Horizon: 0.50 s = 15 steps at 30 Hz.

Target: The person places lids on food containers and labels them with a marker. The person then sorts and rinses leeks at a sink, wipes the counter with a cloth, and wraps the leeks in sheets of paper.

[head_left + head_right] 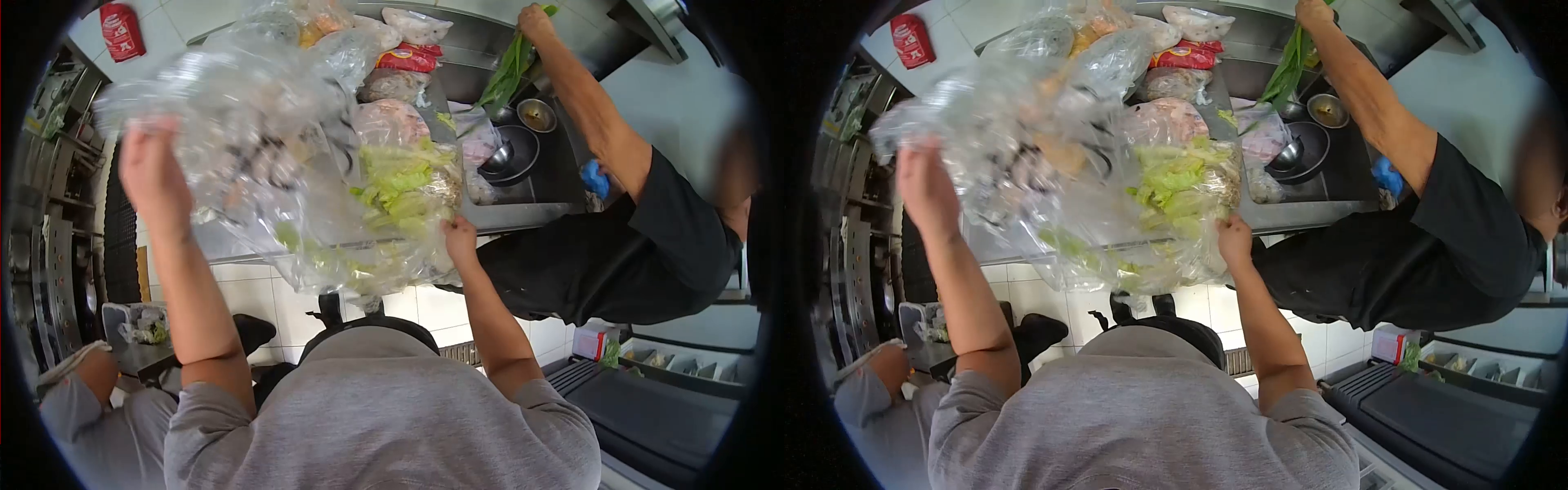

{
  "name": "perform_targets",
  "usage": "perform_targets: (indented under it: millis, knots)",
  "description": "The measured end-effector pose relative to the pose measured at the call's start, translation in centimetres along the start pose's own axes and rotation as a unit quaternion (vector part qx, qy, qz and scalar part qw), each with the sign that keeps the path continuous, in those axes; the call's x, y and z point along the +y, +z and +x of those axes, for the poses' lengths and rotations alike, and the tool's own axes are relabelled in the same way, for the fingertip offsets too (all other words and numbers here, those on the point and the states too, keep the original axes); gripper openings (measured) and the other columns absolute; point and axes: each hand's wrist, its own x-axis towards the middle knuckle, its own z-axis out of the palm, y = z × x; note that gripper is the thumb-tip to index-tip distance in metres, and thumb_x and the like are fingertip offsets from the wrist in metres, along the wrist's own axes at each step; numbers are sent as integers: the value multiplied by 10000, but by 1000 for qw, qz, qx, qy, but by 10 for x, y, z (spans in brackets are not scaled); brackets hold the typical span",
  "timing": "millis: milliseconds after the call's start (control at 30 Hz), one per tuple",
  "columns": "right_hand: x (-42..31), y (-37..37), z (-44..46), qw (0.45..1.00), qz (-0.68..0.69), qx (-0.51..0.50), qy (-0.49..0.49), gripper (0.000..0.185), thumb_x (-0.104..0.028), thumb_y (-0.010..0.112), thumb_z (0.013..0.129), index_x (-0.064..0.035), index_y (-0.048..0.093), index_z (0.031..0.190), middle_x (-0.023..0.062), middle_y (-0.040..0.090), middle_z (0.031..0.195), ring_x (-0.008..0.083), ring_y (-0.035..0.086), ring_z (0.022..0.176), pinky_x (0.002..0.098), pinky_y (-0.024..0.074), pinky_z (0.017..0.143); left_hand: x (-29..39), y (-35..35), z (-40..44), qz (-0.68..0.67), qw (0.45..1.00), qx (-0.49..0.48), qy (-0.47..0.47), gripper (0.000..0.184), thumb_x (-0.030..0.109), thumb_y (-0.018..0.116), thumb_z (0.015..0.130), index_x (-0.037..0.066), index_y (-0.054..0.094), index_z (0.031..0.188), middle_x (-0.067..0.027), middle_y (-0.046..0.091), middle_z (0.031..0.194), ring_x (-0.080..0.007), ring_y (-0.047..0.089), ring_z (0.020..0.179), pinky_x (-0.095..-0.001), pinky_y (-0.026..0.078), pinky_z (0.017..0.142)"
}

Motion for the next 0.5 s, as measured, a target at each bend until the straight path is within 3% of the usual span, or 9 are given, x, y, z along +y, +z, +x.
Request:
perform_targets:
  millis: [67, 133, 200, 233, 300, 367, 400, 433, 500]
  knots:
    - [27, 23, -10, 993, -90, 0, -79, 197, -171, 646, 826, 19, 600, 838, 194, 586, 698, 317, 554, 641, 388, 437, 617, -10, -53, 53, 441, 826, -54, 347, 161, 84, 626, 855, -19, 620, 979, -27, 592, 916, -115, 549, 898, -230, 420, 822]
    - [20, 49, -24, 973, -175, -3, -153, 205, -183, 633, 835, 20, 603, 840, 204, 597, 698, 349, 564, 661, 411, 445, 632, 0, -75, 86, 105, 985, 30, 132, 197, -2, 588, 853, -47, 615, 1043, -65, 593, 975, -158, 581, 906, -252, 455, 835]
    - [-34, 63, -46, 993, -86, -79, -27, 243, -226, 612, 840, 16, 620, 854, 232, 620, 753, 409, 590, 749, 445, 476, 704, 9, -116, 122, 207, 947, -8, 247, 235, -52, 551, 855, -49, 611, 1082, -93, 587, 1025, -190, 602, 932, -268, 471, 854]
    - [-47, 64, -48, 993, -84, -80, -22, 243, -226, 612, 840, 16, 620, 854, 232, 620, 753, 409, 590, 749, 445, 476, 704, 14, -133, 135, 421, 825, -18, 376, 242, -52, 517, 867, -31, 617, 1087, -115, 580, 1078, -210, 598, 989, -275, 480, 860]
    - [-75, 68, -43, 946, -247, -208, -22, 222, -215, 612, 816, 7, 617, 814, 236, 621, 786, 417, 595, 789, 469, 482, 760, 22, -132, 143, 465, 808, -29, 360, 241, -32, 515, 873, -33, 615, 1092, -111, 585, 1084, -215, 594, 1002, -282, 478, 864]
    - [-130, 69, -44, 947, -271, -154, -77, 195, -192, 617, 802, 2, 616, 814, 231, 614, 783, 404, 598, 798, 465, 483, 765, 20, -145, 159, 602, 710, -94, 353, 256, -27, 466, 891, -37, 610, 1102, -85, 608, 1097, -209, 583, 1034, -301, 460, 888]
    - [-153, 73, -45, 943, -292, -96, -124, 170, -169, 621, 788, -2, 615, 815, 226, 607, 781, 392, 602, 808, 462, 483, 770, 11, -142, 160, 565, 735, -151, 344, 234, 19, 472, 906, -28, 616, 1085, -56, 618, 1058, -171, 573, 1037, -286, 422, 918]
    - [-172, 83, -40, 940, -243, -85, -224, 160, -155, 625, 777, -5, 619, 832, 222, 604, 776, 385, 605, 827, 459, 486, 774, -5, -134, 158, 387, 897, -132, 169, 222, 49, 475, 913, -11, 614, 1076, -89, 604, 1074, -196, 557, 1058, -262, 387, 954]
    - [-198, 109, -22, 904, -228, -63, -355, 174, -133, 629, 760, -10, 630, 883, 212, 604, 789, 374, 609, 873, 449, 491, 784, -23, -133, 169, 315, 942, -82, 84, 220, 125, 497, 916, -8, 619, 1041, -50, 599, 1017, -141, 504, 1069, -257, 339, 981]
